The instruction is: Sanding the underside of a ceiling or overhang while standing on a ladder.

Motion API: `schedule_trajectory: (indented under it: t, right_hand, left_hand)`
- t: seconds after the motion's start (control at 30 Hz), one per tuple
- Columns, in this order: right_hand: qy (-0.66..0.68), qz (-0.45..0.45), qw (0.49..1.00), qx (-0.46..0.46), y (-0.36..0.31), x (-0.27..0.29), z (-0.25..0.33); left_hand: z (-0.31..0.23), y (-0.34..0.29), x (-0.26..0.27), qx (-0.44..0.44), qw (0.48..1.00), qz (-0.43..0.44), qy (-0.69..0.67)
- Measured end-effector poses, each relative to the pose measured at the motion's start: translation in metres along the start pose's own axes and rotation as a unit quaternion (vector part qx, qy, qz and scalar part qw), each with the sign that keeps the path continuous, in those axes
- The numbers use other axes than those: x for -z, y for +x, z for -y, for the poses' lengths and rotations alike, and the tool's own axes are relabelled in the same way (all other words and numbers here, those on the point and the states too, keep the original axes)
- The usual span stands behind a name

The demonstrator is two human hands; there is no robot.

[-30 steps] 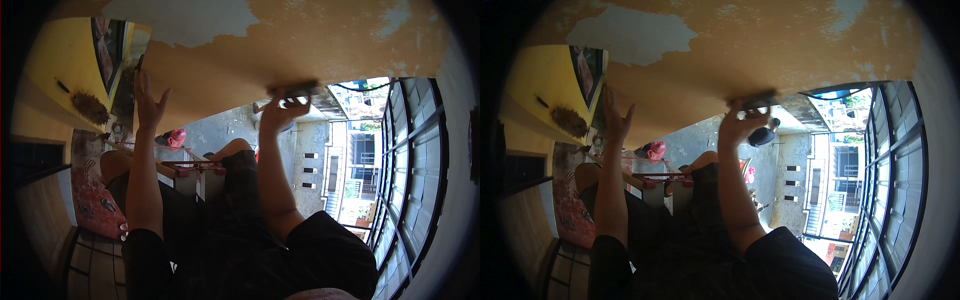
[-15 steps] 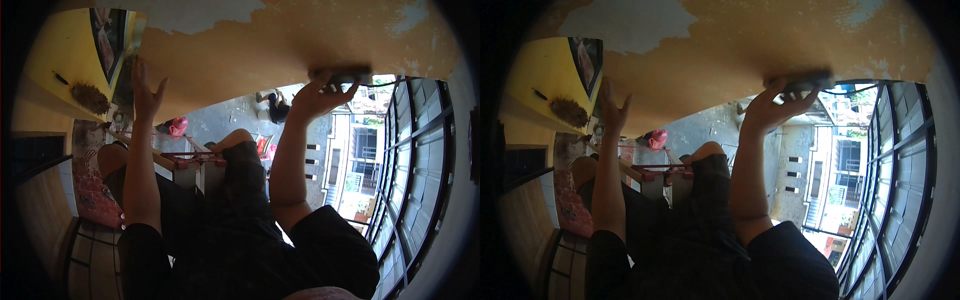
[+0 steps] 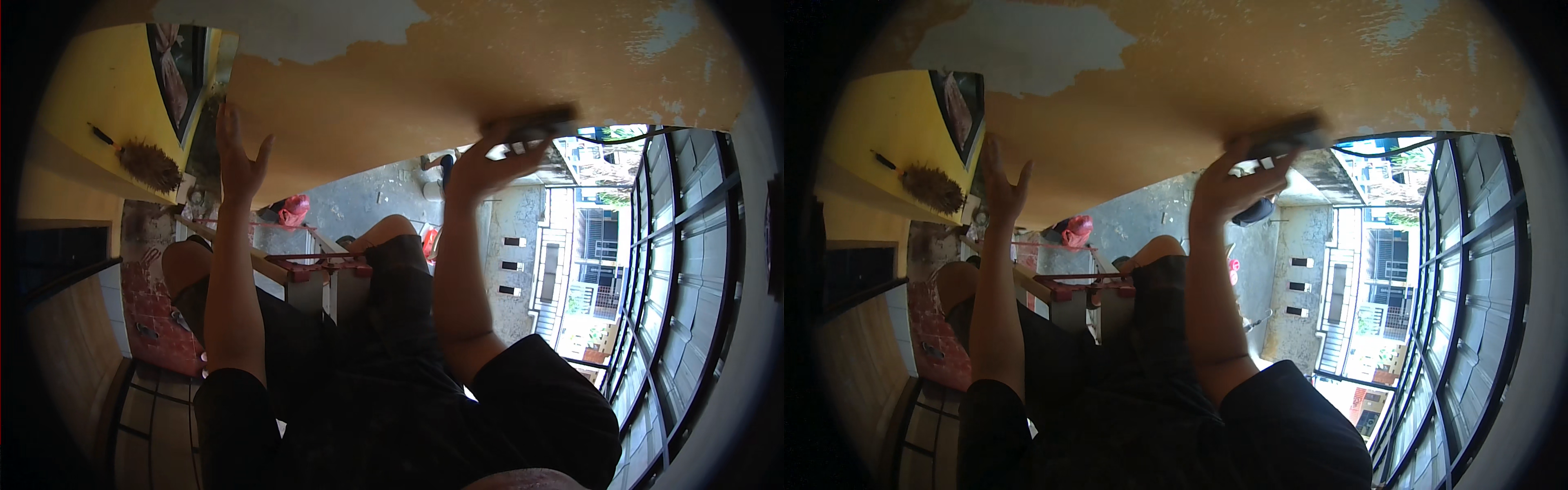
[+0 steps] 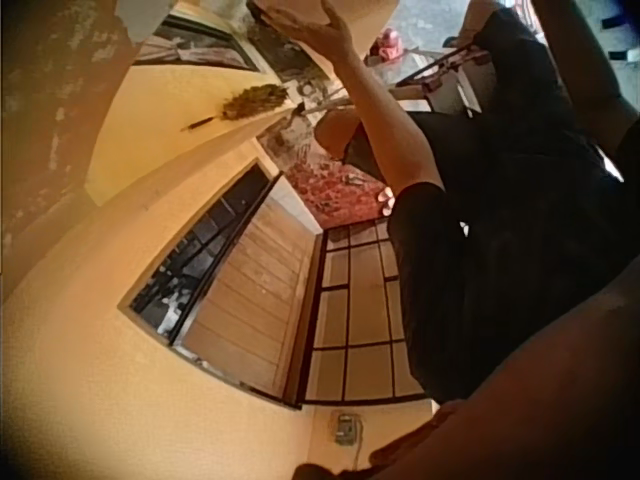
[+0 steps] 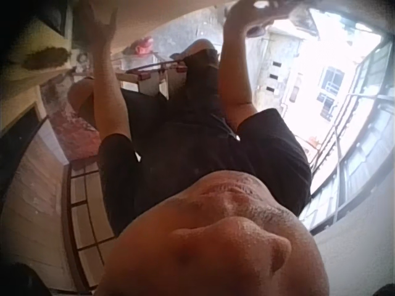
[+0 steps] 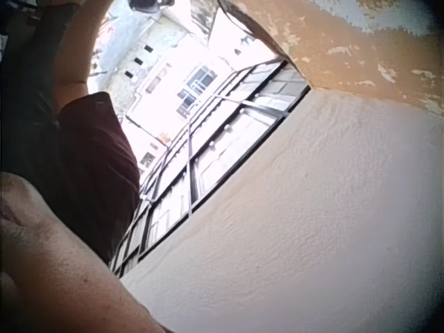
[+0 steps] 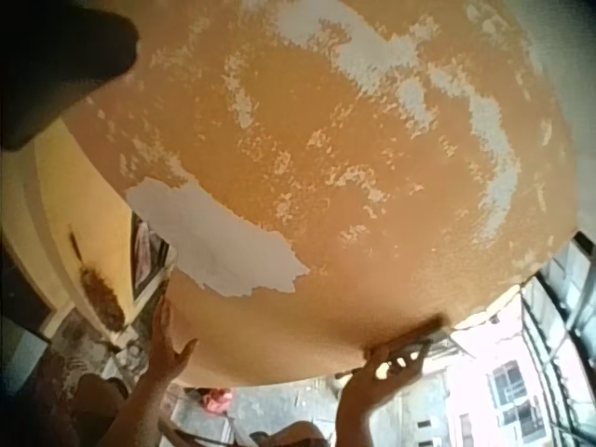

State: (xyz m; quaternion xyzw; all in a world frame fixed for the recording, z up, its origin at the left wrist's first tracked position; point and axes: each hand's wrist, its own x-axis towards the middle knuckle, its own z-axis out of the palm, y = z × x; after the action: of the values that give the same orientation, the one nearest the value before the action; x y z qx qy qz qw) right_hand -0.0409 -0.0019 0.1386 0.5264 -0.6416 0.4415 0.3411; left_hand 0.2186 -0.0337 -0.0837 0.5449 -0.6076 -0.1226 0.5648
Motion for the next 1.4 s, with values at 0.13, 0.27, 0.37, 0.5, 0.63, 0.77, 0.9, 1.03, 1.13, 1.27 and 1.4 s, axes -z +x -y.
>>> schedule_trajectory:
  t: [0.13, 0.27, 0.37, 0.5, 0.63, 0.77, 0.9, 1.03, 1.13, 1.27, 1.4]
  right_hand:
    - [0.047, 0.050, 0.998, -0.001, -0.085, -0.023, -0.010]
    - [-0.022, 0.009, 1.000, 0.006, -0.028, -0.011, 0.009]
    - [0.058, -0.013, 0.998, -0.004, -0.003, -0.007, 0.017]
    - [-0.001, 0.077, 0.990, 0.118, -0.106, -0.026, -0.007]
    - [0.125, 0.195, 0.973, -0.015, -0.160, -0.009, 0.008]
    - [0.170, 0.243, 0.955, -0.024, -0.160, 0.006, 0.018]
    - [0.193, 0.235, 0.950, -0.066, -0.150, 0.011, 0.033]
    - [0.210, 0.213, 0.954, -0.008, -0.145, 0.016, 0.034]
    - [0.214, 0.196, 0.957, 0.016, -0.145, 0.019, 0.032]
    - [0.227, 0.182, 0.957, 0.011, -0.141, 0.024, 0.033]
    - [0.242, 0.208, 0.947, 0.039, -0.135, 0.034, 0.034]
  left_hand:
    - [-0.001, -0.009, -0.006, 0.010, 1.000, -0.006, -0.007]
    - [-0.001, -0.004, -0.003, 0.009, 1.000, 0.010, -0.012]
    - [-0.002, -0.003, 0.001, 0.014, 1.000, 0.014, -0.019]
    - [0.000, -0.008, 0.001, 0.004, 1.000, -0.006, -0.015]
    - [-0.001, -0.008, -0.003, 0.014, 1.000, 0.012, -0.003]
    - [-0.015, 0.001, 0.000, -0.004, 1.000, -0.013, 0.018]
    - [-0.043, -0.004, -0.013, -0.030, 0.991, -0.120, 0.044]
    - [-0.119, -0.013, -0.006, -0.081, 0.983, 0.030, -0.164]
    - [-0.153, -0.022, -0.004, -0.085, 0.971, 0.068, -0.212]
    - [-0.161, -0.028, -0.006, -0.014, 0.957, 0.102, -0.272]
    - [-0.163, -0.025, -0.003, 0.046, 0.938, 0.090, -0.331]
